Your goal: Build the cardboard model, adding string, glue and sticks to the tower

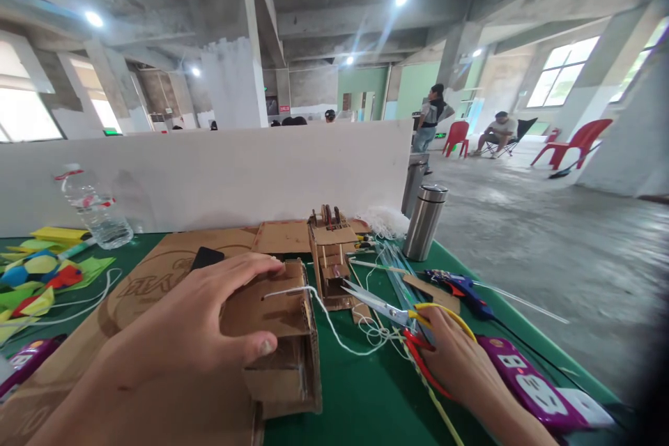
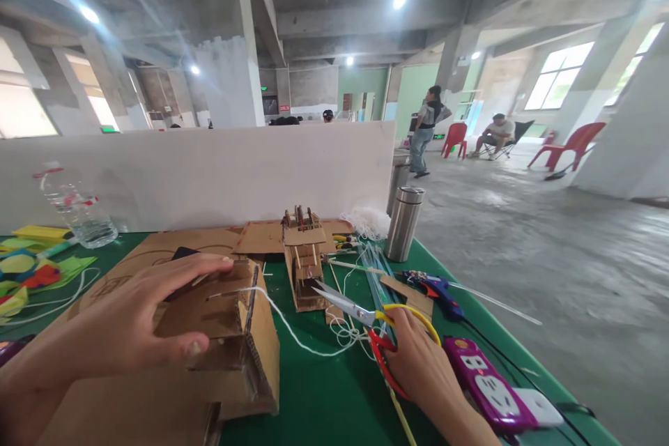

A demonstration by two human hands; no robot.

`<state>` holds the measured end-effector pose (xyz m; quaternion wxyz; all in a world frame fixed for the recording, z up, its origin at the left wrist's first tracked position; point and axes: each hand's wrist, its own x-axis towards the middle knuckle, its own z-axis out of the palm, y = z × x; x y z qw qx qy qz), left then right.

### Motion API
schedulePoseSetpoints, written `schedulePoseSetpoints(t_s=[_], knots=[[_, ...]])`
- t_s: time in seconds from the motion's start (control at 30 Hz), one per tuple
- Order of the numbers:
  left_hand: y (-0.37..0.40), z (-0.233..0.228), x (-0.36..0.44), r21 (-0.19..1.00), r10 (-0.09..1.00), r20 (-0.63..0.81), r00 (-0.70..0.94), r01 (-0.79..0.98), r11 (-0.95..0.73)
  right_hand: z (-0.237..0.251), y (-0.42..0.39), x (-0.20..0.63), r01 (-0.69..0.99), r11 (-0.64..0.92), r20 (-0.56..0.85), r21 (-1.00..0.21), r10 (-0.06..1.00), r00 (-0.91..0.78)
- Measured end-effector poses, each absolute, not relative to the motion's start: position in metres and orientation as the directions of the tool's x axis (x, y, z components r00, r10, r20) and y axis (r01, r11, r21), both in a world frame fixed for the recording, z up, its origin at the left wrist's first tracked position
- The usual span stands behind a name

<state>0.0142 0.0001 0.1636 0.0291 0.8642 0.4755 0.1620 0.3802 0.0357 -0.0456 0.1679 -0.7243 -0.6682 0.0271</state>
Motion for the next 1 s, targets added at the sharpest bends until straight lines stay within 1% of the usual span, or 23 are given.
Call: schedulePoseSetpoints(t_s=[0.07, 0.17, 0.27, 0.4, 0.53, 0.67, 0.73, 0.8, 0.9, 1.0], knots=[[0.001, 0.165, 0.018, 0.201, 0.830, 0.267, 0.491, 0.814, -0.546, -0.048, 0.033, 0.385, 0.953, -0.059, 0.203, -0.299, 0.971, 0.124], [0.002, 0.165, 0.018, 0.194, 0.826, 0.269, 0.495, 0.812, -0.550, -0.050, 0.030, 0.392, 0.942, -0.075, 0.271, -0.328, 0.948, 0.170], [0.003, 0.165, 0.013, 0.185, 0.822, 0.318, 0.473, 0.819, -0.543, -0.048, 0.028, 0.396, 0.915, -0.060, 0.314, -0.398, 0.929, 0.198], [0.001, 0.173, 0.004, 0.188, 0.818, 0.409, 0.405, 0.840, -0.509, -0.040, 0.026, 0.388, 0.859, -0.006, 0.299, -0.513, 0.936, 0.185], [0.000, 0.186, -0.009, 0.197, 0.860, 0.407, 0.309, 0.889, -0.413, -0.032, 0.022, 0.372, 0.800, 0.028, 0.247, -0.600, 0.957, 0.152], [0.008, 0.190, -0.025, 0.132, 0.883, 0.418, 0.212, 0.948, -0.290, -0.027, 0.016, 0.357, 0.744, 0.112, 0.221, -0.658, 0.974, 0.049], [0.016, 0.186, -0.032, 0.105, 0.889, 0.433, 0.150, 0.971, -0.215, -0.023, 0.015, 0.348, 0.748, 0.139, 0.191, -0.649, 0.981, -0.017], [0.025, 0.181, -0.036, 0.093, 0.890, 0.446, 0.097, 0.984, -0.154, -0.019, 0.016, 0.337, 0.779, 0.159, 0.131, -0.607, 0.986, -0.099], [0.037, 0.171, -0.040, 0.106, 0.890, 0.451, 0.070, 0.986, -0.131, -0.014, 0.022, 0.320, 0.834, 0.242, 0.086, -0.496, 0.969, -0.230], [0.045, 0.161, -0.044, 0.140, 0.893, 0.450, 0.037, 0.984, -0.111, -0.014, 0.030, 0.305, 0.868, 0.290, 0.061, -0.402, 0.955, -0.291]])
